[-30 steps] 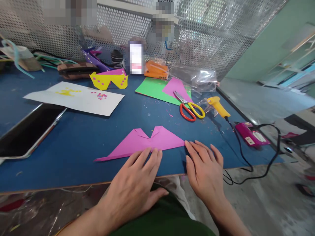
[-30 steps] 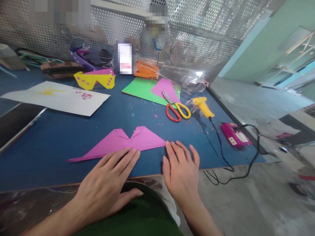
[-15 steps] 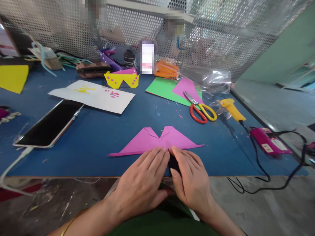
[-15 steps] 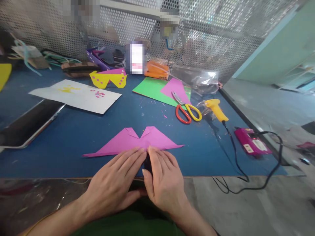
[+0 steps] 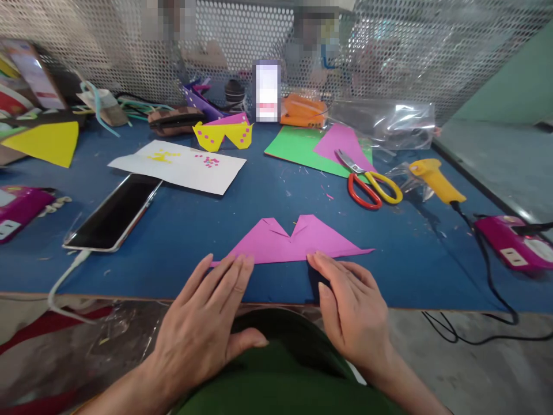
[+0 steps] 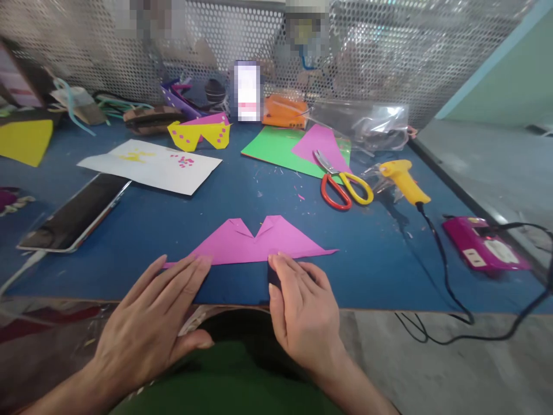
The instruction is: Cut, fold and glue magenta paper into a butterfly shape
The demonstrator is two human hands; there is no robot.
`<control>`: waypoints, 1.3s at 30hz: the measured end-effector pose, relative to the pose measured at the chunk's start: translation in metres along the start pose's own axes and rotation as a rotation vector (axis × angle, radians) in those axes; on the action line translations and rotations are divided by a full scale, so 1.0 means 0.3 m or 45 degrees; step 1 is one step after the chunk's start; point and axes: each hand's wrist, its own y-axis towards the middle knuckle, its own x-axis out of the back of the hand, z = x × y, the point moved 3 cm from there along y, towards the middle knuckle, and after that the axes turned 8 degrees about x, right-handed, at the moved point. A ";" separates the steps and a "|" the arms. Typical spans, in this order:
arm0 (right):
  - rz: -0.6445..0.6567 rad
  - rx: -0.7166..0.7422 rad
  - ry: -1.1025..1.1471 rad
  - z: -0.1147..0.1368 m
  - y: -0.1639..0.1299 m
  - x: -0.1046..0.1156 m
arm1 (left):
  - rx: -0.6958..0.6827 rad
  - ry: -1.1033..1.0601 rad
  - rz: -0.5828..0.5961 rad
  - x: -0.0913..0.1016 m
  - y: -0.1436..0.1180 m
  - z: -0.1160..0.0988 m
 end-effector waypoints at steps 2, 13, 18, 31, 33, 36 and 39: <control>-0.001 -0.007 -0.003 0.001 0.000 0.001 | 0.012 0.056 0.007 0.010 -0.026 0.028; -0.034 0.043 -0.048 0.007 0.002 -0.003 | 0.135 0.057 -0.051 0.052 -0.122 0.100; -0.009 0.016 -0.042 0.012 0.009 -0.009 | -0.012 -0.058 -0.226 0.064 -0.032 -0.003; 0.068 0.079 -0.052 0.043 0.038 -0.008 | -0.161 -0.271 0.007 -0.042 0.138 -0.112; 0.063 0.103 -0.033 0.049 0.050 -0.016 | -0.148 -0.276 -0.020 -0.042 0.140 -0.108; 0.057 0.071 -0.022 0.037 0.056 -0.020 | -0.172 -0.252 -0.002 -0.050 0.143 -0.103; 0.072 0.025 0.003 0.011 0.046 -0.009 | -0.217 -0.195 0.025 -0.057 0.144 -0.096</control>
